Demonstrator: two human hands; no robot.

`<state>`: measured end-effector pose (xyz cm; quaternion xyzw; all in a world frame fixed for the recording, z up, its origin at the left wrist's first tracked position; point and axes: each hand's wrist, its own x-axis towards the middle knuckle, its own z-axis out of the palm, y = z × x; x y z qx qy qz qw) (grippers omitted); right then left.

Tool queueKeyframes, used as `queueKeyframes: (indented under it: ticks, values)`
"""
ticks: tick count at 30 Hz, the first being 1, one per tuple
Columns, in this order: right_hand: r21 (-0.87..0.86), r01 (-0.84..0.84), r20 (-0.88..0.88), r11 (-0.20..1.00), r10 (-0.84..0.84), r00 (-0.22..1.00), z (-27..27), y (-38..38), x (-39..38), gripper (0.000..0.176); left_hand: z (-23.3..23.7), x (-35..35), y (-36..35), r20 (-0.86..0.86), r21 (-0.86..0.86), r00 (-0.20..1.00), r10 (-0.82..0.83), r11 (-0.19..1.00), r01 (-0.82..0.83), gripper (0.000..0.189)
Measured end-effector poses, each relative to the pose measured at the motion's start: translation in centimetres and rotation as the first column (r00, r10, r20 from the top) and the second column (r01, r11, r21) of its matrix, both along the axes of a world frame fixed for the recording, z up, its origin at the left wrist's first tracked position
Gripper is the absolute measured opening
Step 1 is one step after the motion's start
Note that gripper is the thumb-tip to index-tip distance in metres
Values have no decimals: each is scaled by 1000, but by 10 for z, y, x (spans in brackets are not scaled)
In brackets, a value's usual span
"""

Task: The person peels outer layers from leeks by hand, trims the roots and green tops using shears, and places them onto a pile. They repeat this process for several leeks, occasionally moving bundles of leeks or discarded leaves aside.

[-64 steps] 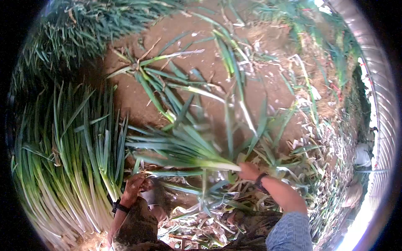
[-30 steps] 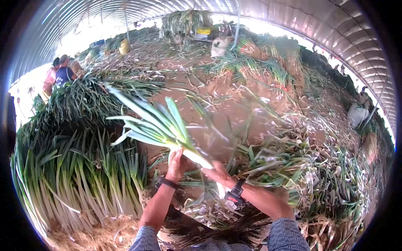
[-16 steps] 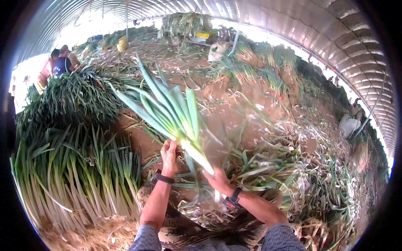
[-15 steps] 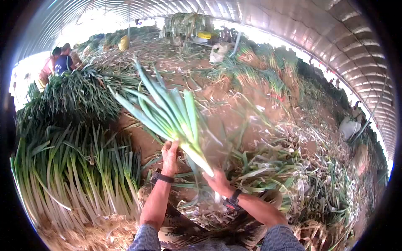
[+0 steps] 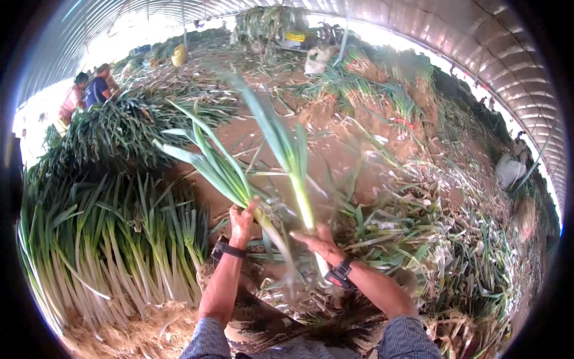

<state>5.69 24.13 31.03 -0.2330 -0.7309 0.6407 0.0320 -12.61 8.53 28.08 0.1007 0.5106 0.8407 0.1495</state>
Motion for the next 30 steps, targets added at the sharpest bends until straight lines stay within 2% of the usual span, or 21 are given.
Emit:
queueKeyframes:
  ticks: [2,3,4,6,7,8,10,12,14,17,20,21,24,25,26,27,28,29,30]
  values:
    - [-103,48,-149,994,-63,987,-1,-8,-6,37,11,14,5,-102,-94,987,-123,989,114,18]
    - [-143,57,-211,988,-87,974,-6,-8,-8,34,9,22,13,-118,-19,980,-160,987,158,17]
    - [-106,76,-222,991,-99,970,-7,-10,-11,34,-19,12,22,-245,-76,947,-209,978,196,15]
    - [-35,81,-252,996,-87,964,-8,-14,-22,38,-24,19,23,-289,-74,915,-283,959,273,32]
    - [-79,54,-430,995,-83,899,-18,-16,-32,30,-26,22,23,-310,-74,896,-318,947,311,41]
    - [12,115,-378,993,-102,920,-11,-20,-32,30,-35,21,30,-216,60,924,-317,940,336,47]
    - [-20,59,-322,998,-62,945,-25,-10,-35,29,1,28,23,-129,-78,949,-289,957,281,51]
    - [-166,27,-189,986,-58,980,-24,-7,-34,30,9,30,20,48,-21,941,-336,941,338,49]
    - [-183,9,-197,983,-46,979,-24,-9,-36,28,19,32,20,8,-13,950,-312,950,312,48]
    - [-184,-33,-219,982,-8,976,-20,-14,-32,27,6,32,24,-79,24,961,-266,963,269,46]
    - [-283,-39,-153,958,-5,988,-36,-9,-28,24,3,29,16,-42,-7,932,-359,933,359,46]
    - [-288,5,-140,958,-47,989,-35,-12,-27,21,11,31,13,55,11,915,-399,917,399,51]
    - [-267,145,-102,953,-178,979,-47,-10,-23,22,33,34,8,75,110,958,-276,957,267,48]
    - [-219,165,-83,962,-187,979,-53,-3,-21,19,37,31,13,102,207,968,-228,957,204,54]
    - [-211,208,-121,955,-236,964,-68,8,-19,18,38,25,9,49,155,986,-160,976,150,57]
    - [-169,230,-154,958,-256,954,-76,19,-12,17,34,16,4,164,277,969,-186,951,136,58]
    - [-121,261,-178,958,-280,943,-82,34,0,16,39,12,2,172,320,976,-132,945,71,55]
    - [-85,319,-159,944,-329,931,-84,49,12,21,36,2,1,222,420,964,-147,907,42,53]
    - [-49,365,-148,930,-368,918,-91,64,21,26,47,2,-9,169,351,984,-53,936,-10,52]
